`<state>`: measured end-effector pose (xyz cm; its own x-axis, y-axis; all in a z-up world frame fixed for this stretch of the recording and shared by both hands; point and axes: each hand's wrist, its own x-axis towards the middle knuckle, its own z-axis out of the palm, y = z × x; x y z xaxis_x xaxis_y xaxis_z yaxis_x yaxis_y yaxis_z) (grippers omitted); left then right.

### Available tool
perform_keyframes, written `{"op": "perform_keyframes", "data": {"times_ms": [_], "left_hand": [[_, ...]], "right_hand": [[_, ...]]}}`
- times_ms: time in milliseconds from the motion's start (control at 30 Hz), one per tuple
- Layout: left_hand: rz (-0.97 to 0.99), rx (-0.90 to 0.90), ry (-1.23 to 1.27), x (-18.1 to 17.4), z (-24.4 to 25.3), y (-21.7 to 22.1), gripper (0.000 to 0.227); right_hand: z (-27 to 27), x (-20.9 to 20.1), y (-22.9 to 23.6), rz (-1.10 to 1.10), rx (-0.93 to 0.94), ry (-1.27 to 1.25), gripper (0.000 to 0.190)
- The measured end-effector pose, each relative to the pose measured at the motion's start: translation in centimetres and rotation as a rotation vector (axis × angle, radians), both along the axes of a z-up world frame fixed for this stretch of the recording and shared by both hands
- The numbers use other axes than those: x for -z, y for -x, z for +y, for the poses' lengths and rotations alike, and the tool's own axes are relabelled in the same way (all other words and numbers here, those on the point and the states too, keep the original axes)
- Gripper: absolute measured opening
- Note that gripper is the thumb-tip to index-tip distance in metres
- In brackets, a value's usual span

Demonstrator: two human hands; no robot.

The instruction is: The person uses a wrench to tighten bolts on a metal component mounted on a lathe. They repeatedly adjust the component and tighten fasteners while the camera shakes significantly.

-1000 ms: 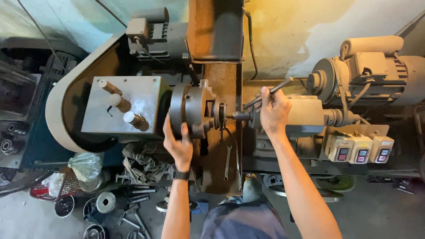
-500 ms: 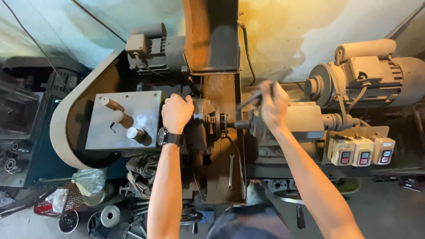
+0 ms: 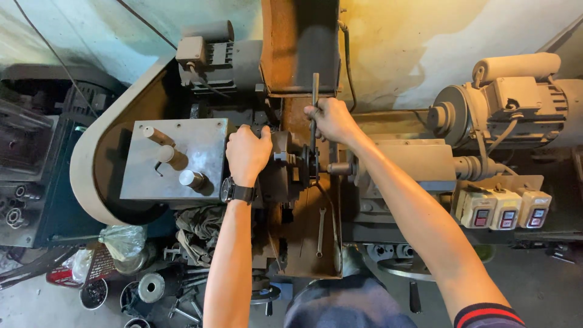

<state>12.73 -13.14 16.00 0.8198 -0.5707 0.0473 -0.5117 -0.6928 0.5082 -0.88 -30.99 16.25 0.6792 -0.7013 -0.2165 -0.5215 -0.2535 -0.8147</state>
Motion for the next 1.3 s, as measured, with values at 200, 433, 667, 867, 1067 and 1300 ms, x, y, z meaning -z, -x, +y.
{"op": "perform_keyframes", "data": {"times_ms": [200, 433, 667, 867, 1067, 1300], "left_hand": [[-0.018, -0.003, -0.019, -0.3, 0.1, 0.1, 0.056], [0.009, -0.007, -0.007, -0.9, 0.1, 0.5, 0.056], [-0.11, -0.01, 0.071, 2.1, 0.4, -0.3, 0.054], [-0.056, 0.053, 0.321, 1.3, 5.0, 4.4, 0.044], [0.003, -0.083, 0.838, 13.0, 11.4, 12.3, 0.052], [-0.396, -0.018, 0.803, 6.7, 10.4, 11.4, 0.055]], "right_hand": [[-0.9, 1.3, -0.3, -0.15, 0.048, -0.086, 0.037], [-0.7, 0.8, 0.1, -0.106, 0.013, -0.083, 0.037], [0.2, -1.9, 7.8, -0.571, 0.359, 0.399, 0.019], [3.6, 1.7, 10.9, -0.612, 0.38, 0.158, 0.018], [3.9, 2.2, 10.9, -0.573, 0.351, 0.202, 0.02], [4.0, 1.5, 10.7, -0.591, 0.351, 0.155, 0.02]]}}
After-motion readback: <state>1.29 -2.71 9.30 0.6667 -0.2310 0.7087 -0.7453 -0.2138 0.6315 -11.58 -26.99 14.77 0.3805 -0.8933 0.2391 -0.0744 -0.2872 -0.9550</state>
